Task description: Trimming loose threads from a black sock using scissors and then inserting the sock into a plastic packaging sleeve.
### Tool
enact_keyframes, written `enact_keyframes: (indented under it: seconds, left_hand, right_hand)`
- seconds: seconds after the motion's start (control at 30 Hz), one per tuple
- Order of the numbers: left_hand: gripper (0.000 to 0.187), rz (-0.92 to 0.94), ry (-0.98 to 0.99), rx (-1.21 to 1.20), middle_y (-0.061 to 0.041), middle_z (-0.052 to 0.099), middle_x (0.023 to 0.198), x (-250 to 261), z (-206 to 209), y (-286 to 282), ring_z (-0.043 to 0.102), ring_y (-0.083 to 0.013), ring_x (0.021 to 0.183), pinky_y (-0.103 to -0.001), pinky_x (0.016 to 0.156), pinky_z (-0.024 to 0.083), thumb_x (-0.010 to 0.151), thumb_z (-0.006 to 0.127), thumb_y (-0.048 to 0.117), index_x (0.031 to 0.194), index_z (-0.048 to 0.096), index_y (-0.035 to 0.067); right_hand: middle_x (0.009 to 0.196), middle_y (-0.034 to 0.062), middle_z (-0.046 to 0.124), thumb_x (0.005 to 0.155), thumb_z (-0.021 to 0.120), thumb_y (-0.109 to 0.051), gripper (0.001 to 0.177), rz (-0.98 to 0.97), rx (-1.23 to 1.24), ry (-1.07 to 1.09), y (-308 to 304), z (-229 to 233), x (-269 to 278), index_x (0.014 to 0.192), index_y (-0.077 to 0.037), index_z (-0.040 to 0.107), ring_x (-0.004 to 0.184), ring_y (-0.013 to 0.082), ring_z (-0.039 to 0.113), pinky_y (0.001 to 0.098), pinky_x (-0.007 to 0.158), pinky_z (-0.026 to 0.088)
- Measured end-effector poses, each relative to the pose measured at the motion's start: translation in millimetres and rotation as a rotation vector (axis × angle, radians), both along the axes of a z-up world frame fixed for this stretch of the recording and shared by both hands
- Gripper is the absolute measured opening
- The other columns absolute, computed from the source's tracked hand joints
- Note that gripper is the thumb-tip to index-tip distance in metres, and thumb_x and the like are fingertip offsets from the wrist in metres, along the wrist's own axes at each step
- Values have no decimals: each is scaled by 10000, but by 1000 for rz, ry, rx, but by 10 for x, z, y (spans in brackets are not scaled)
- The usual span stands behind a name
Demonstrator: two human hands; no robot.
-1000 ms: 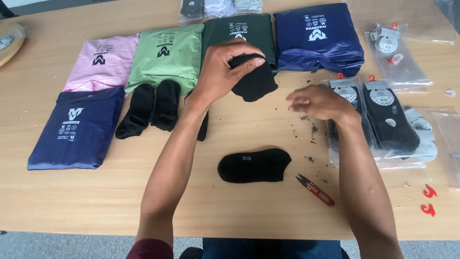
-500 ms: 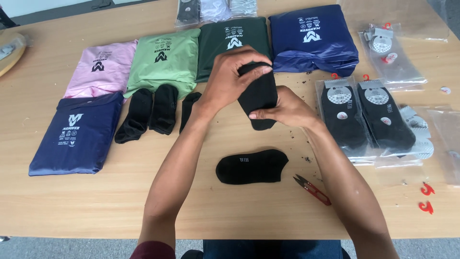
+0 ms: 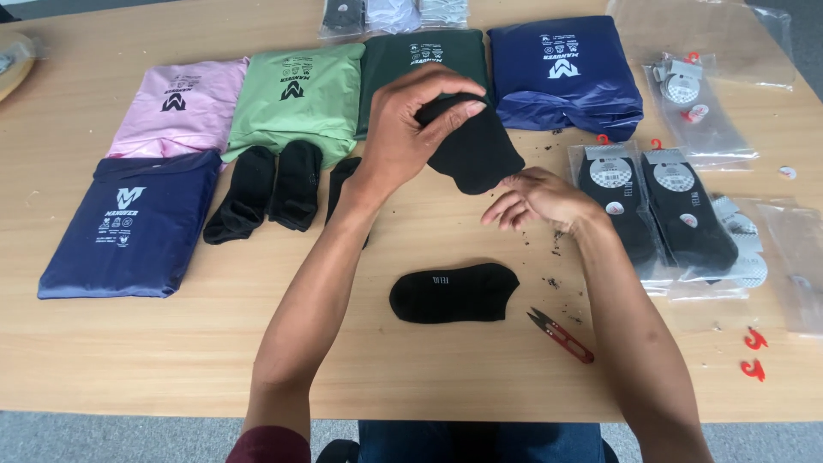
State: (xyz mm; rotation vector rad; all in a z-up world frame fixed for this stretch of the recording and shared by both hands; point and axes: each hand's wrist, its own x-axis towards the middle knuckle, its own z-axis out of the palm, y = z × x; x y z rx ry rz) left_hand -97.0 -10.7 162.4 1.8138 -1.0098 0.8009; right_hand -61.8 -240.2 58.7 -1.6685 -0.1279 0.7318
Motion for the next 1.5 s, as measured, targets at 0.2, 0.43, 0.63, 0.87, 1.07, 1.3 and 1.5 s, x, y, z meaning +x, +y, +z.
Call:
enact_keyframes:
  seconds: [0.2,0.43,0.63,0.87,1.07,1.3,1.5]
  left_hand:
    - [132,-82,-56,57,-139,723,1010,-193,-26,55,729,-239,938,-331,875,614,996,731,81,1106,690,19]
    - [219,-57,114,116,-76,743,919,-871,-442,287,693,-279,866,-362,761,573,835,831,29,1022,781,133]
    - [241,-41,76,279,-102,769,893,-1364,-1217,614,724,-318,866,-446,798,600,752,815,-68,937,769,80]
    - [212,158,23,503,47,768,1159,-1510,-1803,811,620,-187,1251,-385,984,497,853,765,25,1010,760,169]
    - [219,56,274,512,-39,702,1342,-1579,-1924,803,576,-278,1321,-508,1058,462,856,745,128,1075,751,136]
    - [357,303,430,416,-85,707,1218,-1437,-1953,658,657,-282,1159,-407,953,570,948,729,293,1277,665,169]
    - [346,454,803,399,-102,621,999,-1380,-1957,518,643,-289,1061,-373,817,617,990,672,362,1175,614,76]
  right_hand:
    - [1242,353,670,984,216,-762,921,129,499,427,-39,-883,401,1341,0,591,659,283,681,280,526,509]
    - [968,241,741,1011,639,-253,361,36,461,-58,-105,-659,-69,1194,58,631,717,273,777,396,605,673]
    - [1119,241,734,887,744,22,306,-181,56,-437,-130,-524,-702,1190,-14,744,1067,345,718,425,929,591]
    - [1133,168,762,882,781,-97,338,-236,-279,-400,-127,-759,-867,1215,-137,741,1041,305,730,362,756,622]
    - [1103,171,766,882,752,-96,271,-200,-494,-418,8,-597,-1040,1153,-109,754,1011,344,739,385,726,653]
    - [1005,139,784,895,772,-156,180,-223,-568,-550,-93,-822,-992,1070,-117,765,942,332,751,435,760,623]
    - [1009,153,783,899,738,-156,177,-219,-545,-550,-99,-853,-993,1071,-116,747,970,373,744,482,839,600]
